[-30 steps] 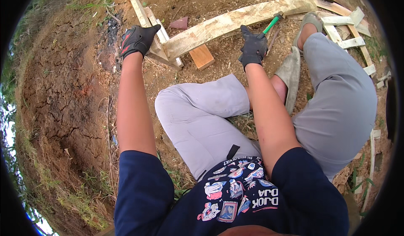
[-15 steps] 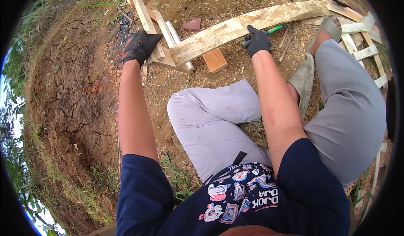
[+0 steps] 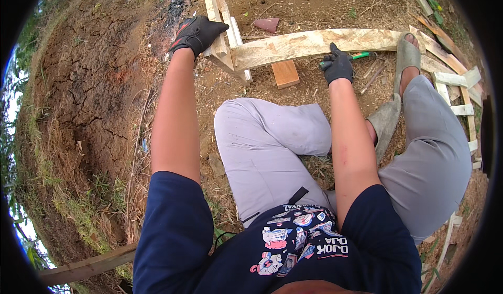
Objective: The person sits on the ground and assembles a wooden frame by hammering nails into the joints. They use a hammer to drive nails into the wood, occasionally adjusting the frame's position to access different sides.
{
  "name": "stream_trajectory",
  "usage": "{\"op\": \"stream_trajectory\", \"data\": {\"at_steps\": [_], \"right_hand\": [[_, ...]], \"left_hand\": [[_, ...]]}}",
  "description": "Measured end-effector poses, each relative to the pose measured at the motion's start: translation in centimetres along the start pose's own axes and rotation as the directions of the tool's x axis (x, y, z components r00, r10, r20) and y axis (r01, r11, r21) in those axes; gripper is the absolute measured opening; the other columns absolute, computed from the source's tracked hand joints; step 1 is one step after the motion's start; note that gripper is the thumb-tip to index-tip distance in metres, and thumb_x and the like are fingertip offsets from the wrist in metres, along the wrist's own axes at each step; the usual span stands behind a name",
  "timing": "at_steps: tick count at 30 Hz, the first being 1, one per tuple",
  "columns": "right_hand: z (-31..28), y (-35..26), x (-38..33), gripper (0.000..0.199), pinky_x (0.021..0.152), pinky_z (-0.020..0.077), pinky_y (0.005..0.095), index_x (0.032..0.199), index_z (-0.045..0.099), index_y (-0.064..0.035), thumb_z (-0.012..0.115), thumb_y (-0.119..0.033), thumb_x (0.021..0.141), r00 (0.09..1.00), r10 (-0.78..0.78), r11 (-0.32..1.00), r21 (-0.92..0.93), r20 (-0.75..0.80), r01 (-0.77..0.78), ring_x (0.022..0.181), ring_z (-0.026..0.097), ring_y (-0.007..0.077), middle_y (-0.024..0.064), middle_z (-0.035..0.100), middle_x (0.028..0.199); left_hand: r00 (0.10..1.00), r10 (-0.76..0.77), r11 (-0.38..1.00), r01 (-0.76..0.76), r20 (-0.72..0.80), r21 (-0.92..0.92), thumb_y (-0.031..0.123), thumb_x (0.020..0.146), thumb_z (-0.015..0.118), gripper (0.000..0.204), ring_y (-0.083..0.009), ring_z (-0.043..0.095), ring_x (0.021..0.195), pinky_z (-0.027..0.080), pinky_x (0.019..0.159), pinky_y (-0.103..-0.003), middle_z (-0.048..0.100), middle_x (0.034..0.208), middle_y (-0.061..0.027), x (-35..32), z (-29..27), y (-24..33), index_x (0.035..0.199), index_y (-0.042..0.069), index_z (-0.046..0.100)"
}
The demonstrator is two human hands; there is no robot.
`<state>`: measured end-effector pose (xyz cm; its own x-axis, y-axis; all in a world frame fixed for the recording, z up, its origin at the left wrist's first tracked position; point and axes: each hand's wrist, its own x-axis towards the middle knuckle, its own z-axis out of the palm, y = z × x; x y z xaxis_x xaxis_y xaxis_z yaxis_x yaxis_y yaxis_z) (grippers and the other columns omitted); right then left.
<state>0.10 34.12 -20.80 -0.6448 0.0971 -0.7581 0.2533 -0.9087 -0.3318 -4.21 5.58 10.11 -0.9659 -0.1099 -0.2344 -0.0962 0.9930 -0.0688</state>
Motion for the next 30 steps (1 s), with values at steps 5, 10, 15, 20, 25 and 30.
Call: {"op": "stream_trajectory", "data": {"at_steps": [5, 10, 15, 20, 25, 30], "right_hand": [[-0.2, 0.6, -1.0, 0.040, 0.042, 0.0375, 0.0371, 0.112, 0.061, -0.0042, 0.067, -0.043, 0.104, 1.000, -0.017, 0.992, -0.126, -0.018, 0.015, 0.053, 0.048, 0.0203, 0.0118, 0.057, 0.086], [-1.1, 0.2, -4.1, 0.053, 0.042, 0.0370, 0.0388, 0.112, 0.059, -0.0058, 0.050, -0.058, 0.108, 0.978, -0.080, 0.978, -0.205, -0.191, 0.040, 0.052, 0.048, 0.0206, 0.0089, 0.057, 0.081], [0.9, 1.5, -12.2, 0.049, 0.045, 0.0570, 0.0401, 0.105, 0.059, -0.0011, 0.055, -0.050, 0.108, 0.957, -0.270, 0.848, -0.498, -0.105, 0.185, 0.059, 0.071, 0.0264, 0.0156, 0.068, 0.079], [1.7, 3.6, -14.7, 0.038, 0.051, 0.0584, 0.0396, 0.120, 0.062, -0.0005, 0.058, -0.035, 0.105, 0.924, -0.129, 0.442, -0.813, 0.361, 0.379, 0.058, 0.071, 0.0275, 0.0166, 0.070, 0.082], [3.2, 7.0, -17.3, 0.035, 0.067, 0.0598, 0.0448, 0.128, 0.060, -0.0009, 0.056, -0.025, 0.103, 0.743, 0.001, 0.271, -0.716, 0.669, 0.644, 0.076, 0.075, 0.0333, 0.0221, 0.073, 0.099], [2.6, 8.4, -18.6, 0.032, 0.076, 0.0559, 0.0523, 0.132, 0.058, -0.0024, 0.051, -0.018, 0.106, 0.599, -0.021, 0.090, -0.595, 0.801, 0.799, 0.090, 0.070, 0.0418, 0.0229, 0.070, 0.101]], "left_hand": [[1.000, -0.014, 1.000, 0.014, -0.012, -0.002, 0.063, 0.085, 0.069, 0.067, -0.0385, 0.076, 0.102, 0.058, 0.093, -0.046, 0.078, 0.108, -0.0233, 1.0, 0.9, -2.0, 0.112, 0.003, 0.081], [1.000, 0.013, 0.999, -0.012, -0.022, 0.043, 0.063, 0.084, 0.069, 0.067, -0.0383, 0.076, 0.104, 0.058, 0.093, -0.046, 0.079, 0.109, -0.0227, 0.2, -0.5, 0.0, 0.113, 0.004, 0.081], [0.999, 0.026, 0.997, -0.028, 0.023, 0.068, 0.064, 0.086, 0.067, 0.066, -0.0367, 0.077, 0.103, 0.058, 0.092, -0.045, 0.079, 0.109, -0.0208, 0.7, 0.5, -1.6, 0.113, 0.006, 0.082], [1.000, -0.009, 1.000, 0.009, -0.010, 0.009, 0.071, 0.091, 0.056, 0.075, -0.0399, 0.076, 0.102, 0.056, 0.093, -0.047, 0.078, 0.108, -0.0237, 0.7, 0.5, -0.5, 0.112, 0.004, 0.082], [0.992, -0.067, 0.996, 0.060, -0.109, -0.072, 0.075, 0.099, 0.039, 0.086, -0.0460, 0.072, 0.108, 0.053, 0.097, -0.051, 0.076, 0.111, -0.0290, 1.5, 1.6, -1.4, 0.112, 0.002, 0.081], [0.992, -0.084, 0.995, 0.079, -0.095, -0.057, 0.072, 0.101, 0.039, 0.083, -0.0468, 0.069, 0.118, 0.051, 0.103, -0.052, 0.073, 0.124, -0.0293, 1.3, 1.3, -0.3, 0.120, 0.001, 0.078]]}}
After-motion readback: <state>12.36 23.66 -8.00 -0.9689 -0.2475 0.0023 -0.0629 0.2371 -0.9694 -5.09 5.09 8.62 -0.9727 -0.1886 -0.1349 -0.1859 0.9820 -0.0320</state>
